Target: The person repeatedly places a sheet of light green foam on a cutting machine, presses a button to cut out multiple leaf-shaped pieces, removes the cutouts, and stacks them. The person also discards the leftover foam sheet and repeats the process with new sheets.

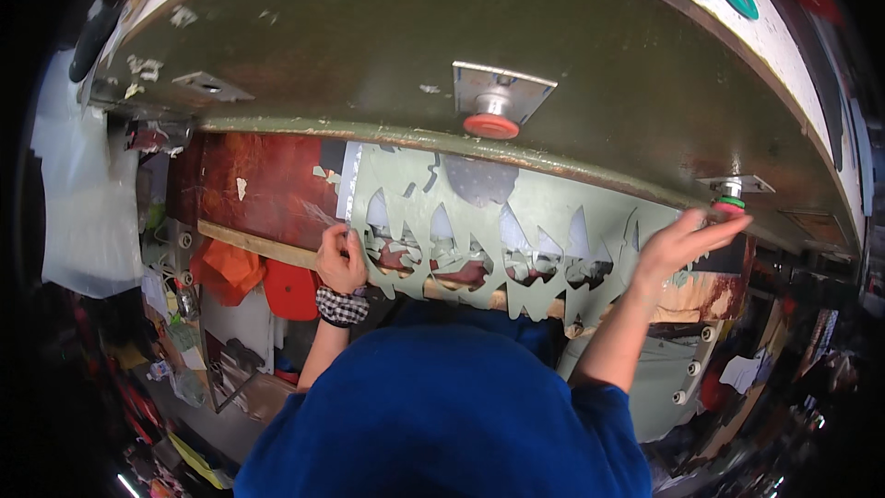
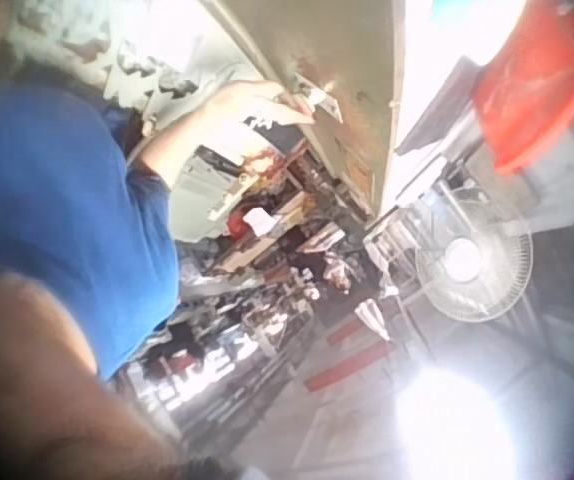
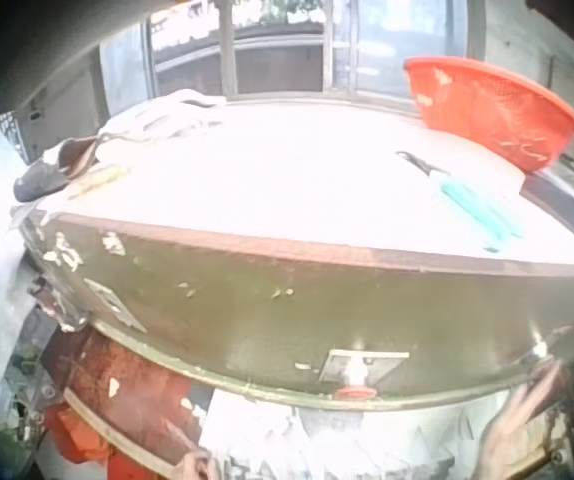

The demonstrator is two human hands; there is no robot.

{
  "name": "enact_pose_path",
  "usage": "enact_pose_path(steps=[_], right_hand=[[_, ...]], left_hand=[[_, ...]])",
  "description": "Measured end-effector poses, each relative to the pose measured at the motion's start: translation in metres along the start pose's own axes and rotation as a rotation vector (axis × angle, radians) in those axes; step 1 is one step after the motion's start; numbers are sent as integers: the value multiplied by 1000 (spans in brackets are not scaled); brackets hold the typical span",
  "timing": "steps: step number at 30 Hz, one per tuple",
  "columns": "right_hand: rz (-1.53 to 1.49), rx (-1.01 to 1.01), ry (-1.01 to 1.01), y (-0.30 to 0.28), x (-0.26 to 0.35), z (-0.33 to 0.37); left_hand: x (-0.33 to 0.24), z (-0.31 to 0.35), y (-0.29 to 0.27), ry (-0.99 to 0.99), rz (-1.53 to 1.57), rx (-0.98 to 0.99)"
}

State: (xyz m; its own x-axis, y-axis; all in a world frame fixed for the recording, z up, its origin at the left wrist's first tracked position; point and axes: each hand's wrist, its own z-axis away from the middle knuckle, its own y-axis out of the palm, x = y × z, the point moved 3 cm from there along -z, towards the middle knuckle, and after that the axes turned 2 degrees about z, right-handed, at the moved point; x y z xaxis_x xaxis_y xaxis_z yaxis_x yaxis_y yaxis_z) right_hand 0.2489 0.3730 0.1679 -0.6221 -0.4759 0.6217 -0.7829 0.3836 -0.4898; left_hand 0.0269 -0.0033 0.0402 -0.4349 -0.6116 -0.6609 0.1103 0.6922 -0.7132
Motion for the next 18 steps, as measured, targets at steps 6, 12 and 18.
enact_pose_path(steps=[6, 12, 18], right_hand=[[-76, 12, -118, 25, -18, -20], [137, 59, -191, 12, -53, -7], [-2, 220, 467, -21, -186, 41]], left_hand=[[-14, -63, 29, 95, -145, 7], [-18, -90, 39, 145, -111, -40], [-13, -83, 38, 111, -66, -40]])
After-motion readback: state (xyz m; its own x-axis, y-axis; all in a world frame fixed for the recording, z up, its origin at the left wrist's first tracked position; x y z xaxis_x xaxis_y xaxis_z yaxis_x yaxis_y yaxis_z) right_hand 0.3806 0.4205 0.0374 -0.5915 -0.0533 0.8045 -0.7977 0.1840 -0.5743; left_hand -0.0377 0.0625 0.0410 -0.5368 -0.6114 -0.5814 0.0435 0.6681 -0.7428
